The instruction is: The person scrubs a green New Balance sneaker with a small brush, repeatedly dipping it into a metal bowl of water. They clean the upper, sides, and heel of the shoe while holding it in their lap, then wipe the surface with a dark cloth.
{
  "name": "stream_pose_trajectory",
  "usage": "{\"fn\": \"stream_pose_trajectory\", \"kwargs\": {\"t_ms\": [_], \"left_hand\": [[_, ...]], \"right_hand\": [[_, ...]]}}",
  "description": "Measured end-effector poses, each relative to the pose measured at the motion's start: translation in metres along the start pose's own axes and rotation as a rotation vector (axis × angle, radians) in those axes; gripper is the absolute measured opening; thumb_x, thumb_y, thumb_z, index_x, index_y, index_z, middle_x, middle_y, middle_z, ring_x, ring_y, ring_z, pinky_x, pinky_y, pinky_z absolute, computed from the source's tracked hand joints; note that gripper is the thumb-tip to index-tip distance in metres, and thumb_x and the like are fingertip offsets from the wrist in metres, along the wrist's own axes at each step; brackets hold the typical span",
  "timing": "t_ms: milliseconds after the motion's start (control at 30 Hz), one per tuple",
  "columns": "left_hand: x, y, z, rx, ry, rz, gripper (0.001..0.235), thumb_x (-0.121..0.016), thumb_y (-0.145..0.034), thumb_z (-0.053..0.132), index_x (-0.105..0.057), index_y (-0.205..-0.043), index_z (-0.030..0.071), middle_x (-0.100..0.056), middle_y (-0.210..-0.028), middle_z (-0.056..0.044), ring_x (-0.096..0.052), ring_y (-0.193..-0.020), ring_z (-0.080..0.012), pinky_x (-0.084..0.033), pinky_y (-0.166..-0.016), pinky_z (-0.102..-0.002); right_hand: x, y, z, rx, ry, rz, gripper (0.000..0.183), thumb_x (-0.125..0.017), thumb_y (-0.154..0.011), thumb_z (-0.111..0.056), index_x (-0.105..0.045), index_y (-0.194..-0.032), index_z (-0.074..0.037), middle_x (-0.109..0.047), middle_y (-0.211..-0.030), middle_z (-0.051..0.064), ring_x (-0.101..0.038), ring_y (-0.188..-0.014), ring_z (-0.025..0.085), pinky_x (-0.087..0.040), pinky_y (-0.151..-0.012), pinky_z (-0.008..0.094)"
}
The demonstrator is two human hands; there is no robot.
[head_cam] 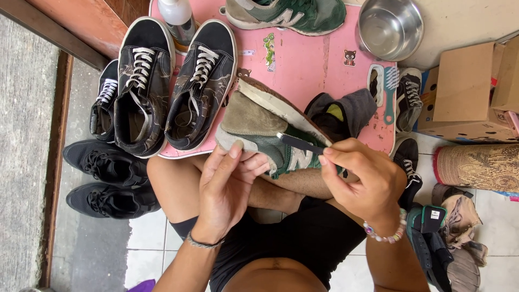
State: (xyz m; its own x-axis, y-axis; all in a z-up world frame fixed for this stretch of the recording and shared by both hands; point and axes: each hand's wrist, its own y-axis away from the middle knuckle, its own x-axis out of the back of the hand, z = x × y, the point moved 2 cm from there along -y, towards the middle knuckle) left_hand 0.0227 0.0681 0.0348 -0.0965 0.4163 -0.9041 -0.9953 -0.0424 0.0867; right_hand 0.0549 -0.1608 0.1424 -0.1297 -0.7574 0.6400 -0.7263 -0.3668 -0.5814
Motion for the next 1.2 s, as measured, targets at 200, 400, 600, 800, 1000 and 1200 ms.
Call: {"fn": "stream_pose_trajectory", "kwargs": {"t_ms": [200,400,600,800,1000,1200], "left_hand": [[-0.012,0.002,0.005,0.105,-0.215,-0.015,0.028,-0.056,-0.117,0.016,-0.065,-0.136,-0.003,-0.086,-0.122,-0.024,-0.085,-0.112,-0.0370,-0.071,-0.098,-0.054],[0.023,-0.004,0.017,0.122,-0.269,-0.042,0.033,-0.055,-0.117,0.019,-0.064,-0.136,-0.007,-0.085,-0.117,-0.028,-0.084,-0.108,-0.0400,-0.071,-0.095,-0.060],[-0.014,-0.013,0.022,0.137,-0.269,-0.031,0.029,-0.053,-0.119,0.019,-0.065,-0.132,-0.004,-0.087,-0.114,-0.019,-0.087,-0.105,-0.0313,-0.073,-0.092,-0.048],[-0.028,-0.015,0.013,0.134,-0.271,-0.038,0.027,-0.055,-0.120,0.017,-0.065,-0.132,-0.004,-0.084,-0.110,-0.017,-0.086,-0.103,-0.0314,-0.072,-0.089,-0.049],[0.011,-0.013,0.016,0.092,-0.289,0.064,0.026,-0.057,-0.119,0.020,-0.066,-0.129,-0.003,-0.085,-0.107,-0.016,-0.088,-0.096,-0.0298,-0.075,-0.082,-0.040],[0.005,-0.014,0.027,0.181,-0.167,0.080,0.021,-0.065,-0.119,0.018,-0.069,-0.121,-0.002,-0.076,-0.099,-0.008,-0.075,-0.084,-0.0142,-0.063,-0.081,-0.029]], "right_hand": [[-0.005,-0.010,-0.011,0.072,-0.038,-0.044,0.016,-0.078,-0.093,0.019,-0.077,-0.095,0.004,-0.075,-0.079,0.013,-0.067,-0.057,0.028,-0.060,-0.058,0.033],[0.005,-0.010,-0.008,0.103,0.030,-0.101,0.011,-0.080,-0.094,0.011,-0.080,-0.096,0.000,-0.075,-0.079,0.007,-0.068,-0.056,0.021,-0.061,-0.060,0.030],[0.004,-0.028,-0.019,0.079,0.078,-0.130,0.013,-0.078,-0.098,0.011,-0.078,-0.094,-0.002,-0.074,-0.078,0.007,-0.071,-0.057,0.024,-0.059,-0.059,0.028],[-0.008,-0.026,-0.015,0.073,0.020,-0.123,0.012,-0.076,-0.098,0.012,-0.077,-0.097,0.000,-0.072,-0.078,0.009,-0.070,-0.058,0.025,-0.061,-0.061,0.028],[0.002,-0.016,-0.011,0.023,0.023,-0.155,0.012,-0.079,-0.096,0.007,-0.079,-0.093,-0.005,-0.071,-0.075,0.002,-0.065,-0.052,0.018,-0.059,-0.057,0.025],[-0.014,-0.005,-0.020,-0.190,-0.102,-0.236,0.019,-0.082,-0.089,0.014,-0.071,-0.100,0.004,-0.077,-0.090,0.007,-0.048,-0.053,0.009,-0.037,-0.048,0.026]]}}
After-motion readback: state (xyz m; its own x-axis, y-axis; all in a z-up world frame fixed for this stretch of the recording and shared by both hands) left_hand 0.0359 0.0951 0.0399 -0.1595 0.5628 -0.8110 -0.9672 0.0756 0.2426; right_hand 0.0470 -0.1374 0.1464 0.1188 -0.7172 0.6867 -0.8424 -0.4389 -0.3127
